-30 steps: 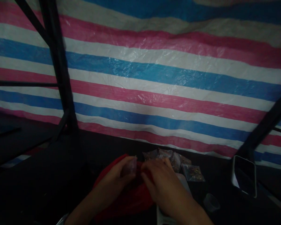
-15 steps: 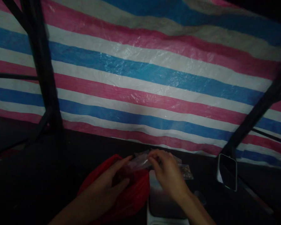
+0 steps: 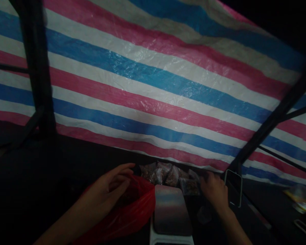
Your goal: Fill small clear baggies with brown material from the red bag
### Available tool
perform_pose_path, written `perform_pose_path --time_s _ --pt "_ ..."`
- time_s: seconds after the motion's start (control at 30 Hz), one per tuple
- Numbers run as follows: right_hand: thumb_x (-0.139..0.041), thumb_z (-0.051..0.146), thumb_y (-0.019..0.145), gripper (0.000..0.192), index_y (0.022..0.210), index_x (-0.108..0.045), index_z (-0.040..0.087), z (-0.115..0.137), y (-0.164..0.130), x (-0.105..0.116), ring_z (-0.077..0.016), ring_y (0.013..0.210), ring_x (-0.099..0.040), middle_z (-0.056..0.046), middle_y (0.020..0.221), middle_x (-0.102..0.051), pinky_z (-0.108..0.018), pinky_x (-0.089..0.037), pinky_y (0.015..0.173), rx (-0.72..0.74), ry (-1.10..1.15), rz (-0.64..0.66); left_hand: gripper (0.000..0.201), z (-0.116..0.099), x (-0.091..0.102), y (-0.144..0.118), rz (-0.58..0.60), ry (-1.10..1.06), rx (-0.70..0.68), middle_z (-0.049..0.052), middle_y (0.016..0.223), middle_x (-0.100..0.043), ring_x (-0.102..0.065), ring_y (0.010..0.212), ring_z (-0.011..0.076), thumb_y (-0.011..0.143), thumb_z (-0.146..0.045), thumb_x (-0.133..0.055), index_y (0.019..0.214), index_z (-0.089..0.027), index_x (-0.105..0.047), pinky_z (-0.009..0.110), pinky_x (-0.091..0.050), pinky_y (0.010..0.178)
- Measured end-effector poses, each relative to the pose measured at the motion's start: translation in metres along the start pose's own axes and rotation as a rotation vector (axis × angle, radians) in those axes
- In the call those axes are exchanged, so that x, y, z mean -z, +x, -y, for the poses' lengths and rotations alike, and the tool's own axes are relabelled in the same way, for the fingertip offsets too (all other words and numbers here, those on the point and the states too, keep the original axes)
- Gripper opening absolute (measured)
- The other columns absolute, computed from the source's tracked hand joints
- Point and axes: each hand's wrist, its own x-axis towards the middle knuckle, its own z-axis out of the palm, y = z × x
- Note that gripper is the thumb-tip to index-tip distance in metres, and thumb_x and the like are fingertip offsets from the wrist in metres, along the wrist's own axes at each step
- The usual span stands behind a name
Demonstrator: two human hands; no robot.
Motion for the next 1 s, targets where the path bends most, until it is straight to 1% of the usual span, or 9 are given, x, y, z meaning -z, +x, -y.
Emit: perform_pose_path --time_s 0.13,0.23,0.33,0.47,0.6,0.67,0.73,0.87,1.0 --pt "-0.05 0.033 0.105 0.031 0.11 -0.077 0.018 0.029 -0.01 -0.003 -0.0359 0.118 -0.072 -0.017 0.119 -0.079 -0.043 -0.048 0.098 0.153 -0.064 0.126 0.052 0.003 -0.003 0.001 0.013 0.009 -0.014 0.007 0.116 -0.079 -0.077 0.102 0.0244 0.085 -0.049 -0.074 0.131 -0.025 -0.069 0.031 -0.061 0.087" --pt "-0.059 0.034 0.103 0.027 0.092 -0.078 0.018 0.044 -0.01 -0.01 -0.0319 0.105 -0.076 -0.015 0.103 -0.081 -0.041 -0.053 0.091 0.168 -0.093 0.244 0.051 0.001 -0.005 0.0 0.01 0.031 -0.034 0.007 0.112 -0.079 -0.076 0.1 0.0246 0.084 -0.049 -0.074 0.129 -0.025 -0.069 0.031 -0.06 0.086" --pt "-0.066 0.035 0.102 0.021 0.104 -0.075 0.016 0.05 -0.007 -0.016 -0.0264 0.104 -0.075 -0.011 0.109 -0.077 -0.042 -0.058 0.092 0.147 -0.118 0.315 0.052 -0.003 -0.006 -0.001 0.039 0.056 -0.034 0.008 0.111 -0.077 -0.076 0.099 0.0253 0.086 -0.05 -0.07 0.13 -0.023 -0.068 0.034 -0.06 0.086" --pt "-0.069 0.039 0.101 0.036 0.131 -0.065 0.018 0.055 -0.005 -0.022 -0.0251 0.111 -0.07 -0.01 0.131 -0.068 -0.047 -0.061 0.094 0.098 -0.122 0.344 0.057 -0.007 -0.004 -0.001 0.075 0.062 -0.022 0.008 0.111 -0.075 -0.074 0.1 0.0262 0.085 -0.054 -0.068 0.132 -0.022 -0.065 0.037 -0.059 0.088" --pt "-0.069 0.037 0.102 0.032 0.127 -0.067 0.017 0.053 -0.003 -0.015 -0.0253 0.11 -0.07 -0.011 0.128 -0.07 -0.047 -0.06 0.095 0.055 -0.046 0.324 0.056 -0.005 -0.002 0.0 0.08 0.06 -0.015 0.007 0.111 -0.074 -0.073 0.1 0.0259 0.087 -0.054 -0.066 0.132 -0.022 -0.063 0.038 -0.057 0.089" --pt "-0.064 0.032 0.103 0.021 0.106 -0.074 0.014 0.05 -0.002 -0.003 -0.0267 0.103 -0.073 -0.012 0.111 -0.076 -0.042 -0.058 0.09 0.05 0.034 0.301 0.052 -0.004 -0.004 -0.001 0.094 0.032 -0.018 0.006 0.111 -0.074 -0.073 0.101 0.025 0.089 -0.053 -0.066 0.132 -0.024 -0.063 0.037 -0.056 0.091" --pt "-0.057 0.027 0.102 0.028 0.085 -0.076 0.015 0.049 -0.004 0.015 -0.0287 0.096 -0.076 -0.013 0.092 -0.079 -0.036 -0.055 0.083 0.071 0.15 0.266 0.049 -0.006 -0.011 -0.004 0.116 0.004 -0.018 0.004 0.107 -0.075 -0.073 0.1 0.0243 0.09 -0.053 -0.066 0.13 -0.026 -0.064 0.036 -0.056 0.091" --pt "-0.056 0.029 0.098 0.026 0.09 -0.077 0.017 0.074 -0.031 0.042 -0.0239 0.09 -0.077 -0.007 0.092 -0.082 -0.027 -0.052 0.073 0.198 0.442 0.248 0.04 -0.013 -0.036 -0.014 0.117 -0.038 -0.02 0.002 0.1 -0.075 -0.071 0.094 0.0213 0.09 -0.057 -0.067 0.118 -0.027 -0.07 0.03 -0.055 0.084" --pt "-0.069 0.035 0.087 0.02 0.078 -0.076 0.019 0.119 -0.078 0.04 -0.0181 0.073 -0.071 -0.003 0.078 -0.078 -0.025 -0.05 0.065 0.393 0.938 0.496 0.034 -0.014 -0.055 -0.013 0.127 -0.095 -0.076 -0.004 0.077 -0.064 -0.058 0.068 0.0134 0.093 -0.059 -0.065 0.098 -0.026 -0.068 0.024 -0.048 0.065"
